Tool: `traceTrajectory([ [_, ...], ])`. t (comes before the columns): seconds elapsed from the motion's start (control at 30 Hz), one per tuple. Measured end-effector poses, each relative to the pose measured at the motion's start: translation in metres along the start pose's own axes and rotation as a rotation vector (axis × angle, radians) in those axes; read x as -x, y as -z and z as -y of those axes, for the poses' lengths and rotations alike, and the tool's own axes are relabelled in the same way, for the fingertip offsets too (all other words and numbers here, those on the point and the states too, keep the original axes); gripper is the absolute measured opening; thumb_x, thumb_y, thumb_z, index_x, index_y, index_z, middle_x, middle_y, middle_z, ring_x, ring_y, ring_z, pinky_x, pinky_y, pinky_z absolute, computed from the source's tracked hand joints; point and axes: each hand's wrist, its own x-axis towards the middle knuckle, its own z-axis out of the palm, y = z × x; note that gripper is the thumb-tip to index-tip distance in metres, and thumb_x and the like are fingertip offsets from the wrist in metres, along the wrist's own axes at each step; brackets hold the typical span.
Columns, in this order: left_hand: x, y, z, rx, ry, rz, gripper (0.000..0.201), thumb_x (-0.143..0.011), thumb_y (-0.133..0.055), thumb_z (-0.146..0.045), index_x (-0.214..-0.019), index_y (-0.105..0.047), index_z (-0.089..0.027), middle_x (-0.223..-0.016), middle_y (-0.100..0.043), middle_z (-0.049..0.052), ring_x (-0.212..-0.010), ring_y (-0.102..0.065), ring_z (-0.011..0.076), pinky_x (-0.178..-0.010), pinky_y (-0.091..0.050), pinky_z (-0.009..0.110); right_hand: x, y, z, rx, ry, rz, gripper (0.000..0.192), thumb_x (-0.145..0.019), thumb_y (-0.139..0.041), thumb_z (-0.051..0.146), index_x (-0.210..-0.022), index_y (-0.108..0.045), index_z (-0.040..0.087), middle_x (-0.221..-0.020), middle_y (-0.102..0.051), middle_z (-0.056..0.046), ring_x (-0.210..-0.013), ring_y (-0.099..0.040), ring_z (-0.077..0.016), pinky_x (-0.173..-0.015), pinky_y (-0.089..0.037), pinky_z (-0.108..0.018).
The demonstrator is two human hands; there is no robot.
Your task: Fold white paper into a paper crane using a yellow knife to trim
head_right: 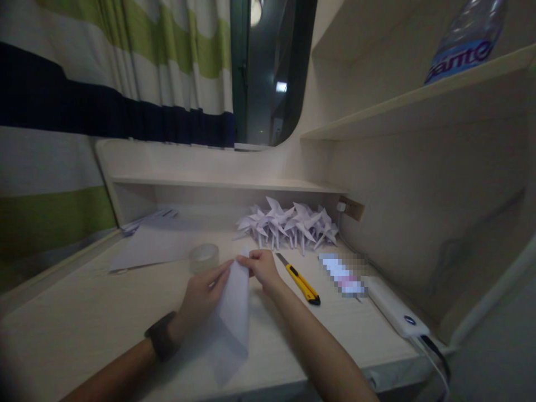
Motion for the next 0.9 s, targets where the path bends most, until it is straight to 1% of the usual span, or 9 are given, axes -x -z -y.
traceTrajectory([
  [0.1,-0.0003,0.0005,-0.0018,0.009,0.026,0.011,0.031,-0.093,-0.046,-0.024,-0.118,-0.065,-0.02,-0.112,-0.07,0.004,-0.098,-0.068,0.0196,-0.085,-0.053,0.03,-0.0005,-0.0023,-0.0009,-0.043,-0.005,-0.045,0.042,-0.045,-0.083,0.048,-0.054,-0.062,0.013,-0.051,-0.058,0.0,-0.045,-0.05,-0.0101,-0.045,-0.039,-0.023],
  [0.2,-0.0004,0.001,-0.0035,0.018,0.049,0.022,0.031,-0.094,-0.046,-0.025,-0.117,-0.065,-0.019,-0.111,-0.07,0.005,-0.098,-0.068,0.0199,-0.085,-0.053,0.03,-0.0014,-0.0023,-0.0018,-0.08,-0.001,-0.072,0.041,-0.046,-0.083,0.047,-0.051,-0.059,0.014,-0.049,-0.056,0.001,-0.044,-0.049,-0.0096,-0.046,-0.039,-0.023],
  [0.33,-0.001,0.0012,-0.0052,0.07,0.055,0.051,0.031,-0.094,-0.046,-0.024,-0.118,-0.065,-0.021,-0.114,-0.069,0.003,-0.102,-0.066,0.019,-0.088,-0.052,0.03,-0.0032,0.0008,-0.0038,-0.145,-0.006,-0.093,0.038,-0.049,-0.082,0.044,-0.054,-0.061,0.013,-0.052,-0.059,0.0,-0.047,-0.053,-0.0109,-0.048,-0.042,-0.023],
  [0.43,-0.0014,0.0008,-0.0062,0.108,0.062,0.077,0.031,-0.094,-0.046,-0.025,-0.12,-0.064,-0.022,-0.116,-0.069,0.002,-0.104,-0.065,0.0185,-0.09,-0.051,0.03,-0.0046,0.0023,-0.0053,-0.174,-0.011,-0.117,0.037,-0.052,-0.081,0.045,-0.054,-0.062,0.013,-0.052,-0.06,-0.001,-0.046,-0.053,-0.0113,-0.047,-0.042,-0.024],
  [0.6,-0.0011,0.0012,-0.0086,0.129,0.08,0.095,0.031,-0.094,-0.046,-0.025,-0.118,-0.065,-0.023,-0.114,-0.07,0.002,-0.103,-0.066,0.0197,-0.088,-0.052,0.031,-0.0052,0.0015,-0.0053,-0.191,0.006,-0.181,0.031,-0.049,-0.081,0.038,-0.054,-0.063,0.013,-0.051,-0.059,0.0,-0.046,-0.052,-0.0107,-0.048,-0.041,-0.023],
  [0.73,-0.0012,0.0014,-0.0099,0.162,0.091,0.111,0.032,-0.094,-0.045,-0.025,-0.119,-0.065,-0.024,-0.117,-0.068,0.001,-0.105,-0.065,0.0197,-0.09,-0.051,0.032,-0.0055,0.0025,-0.0051,-0.219,0.005,-0.184,0.025,-0.051,-0.078,0.034,-0.052,-0.063,0.014,-0.049,-0.059,0.0,-0.044,-0.051,-0.0106,-0.047,-0.04,-0.024],
  [0.9,-0.0008,-0.0001,-0.0076,0.177,0.099,0.111,0.031,-0.093,-0.047,-0.026,-0.118,-0.065,-0.022,-0.115,-0.069,0.001,-0.104,-0.065,0.0196,-0.09,-0.051,0.031,-0.0053,0.0035,-0.0051,-0.249,0.019,-0.171,0.024,-0.047,-0.078,0.031,-0.05,-0.061,0.015,-0.048,-0.057,0.001,-0.045,-0.051,-0.0103,-0.048,-0.04,-0.024],
])
